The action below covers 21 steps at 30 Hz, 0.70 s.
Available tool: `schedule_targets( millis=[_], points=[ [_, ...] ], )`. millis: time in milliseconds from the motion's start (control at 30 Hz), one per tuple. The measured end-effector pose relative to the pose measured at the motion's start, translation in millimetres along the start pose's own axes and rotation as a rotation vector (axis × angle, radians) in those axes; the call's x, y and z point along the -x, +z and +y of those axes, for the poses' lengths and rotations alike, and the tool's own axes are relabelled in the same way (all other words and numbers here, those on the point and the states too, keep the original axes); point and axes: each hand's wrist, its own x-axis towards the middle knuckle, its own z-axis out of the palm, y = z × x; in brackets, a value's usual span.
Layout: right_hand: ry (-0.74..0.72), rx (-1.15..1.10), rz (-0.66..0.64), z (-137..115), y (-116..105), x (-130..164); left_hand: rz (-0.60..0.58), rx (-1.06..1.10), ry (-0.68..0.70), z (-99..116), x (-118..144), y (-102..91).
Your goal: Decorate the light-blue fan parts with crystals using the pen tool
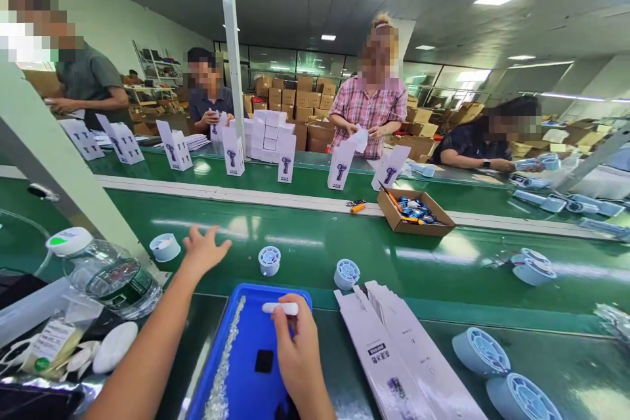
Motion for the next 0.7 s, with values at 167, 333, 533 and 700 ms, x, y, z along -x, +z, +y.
schedule_targets(
  millis=[167,333,533,700],
  points=[
    [0.053,-0.002,-0.123,5.8,4.2,1.1,-0.049,-0.046,-0.289,-32.3,-14.4,-2.0],
    [0.097,-0.018,-0.220,8.3,6.6,3.7,-0.039,-0.051,-0.340,-39.5,-17.5,-1.0],
    [0.130,-0.012,-0.265,12.9,6.9,4.8,-0.084,-0.035,-0.233,-34.5,-19.1,-4.9],
    [0.161,0.011,-0.278,15.8,6.2,4.7,-0.144,0.030,-0.094,-18.5,-13.3,-7.2]
  ],
)
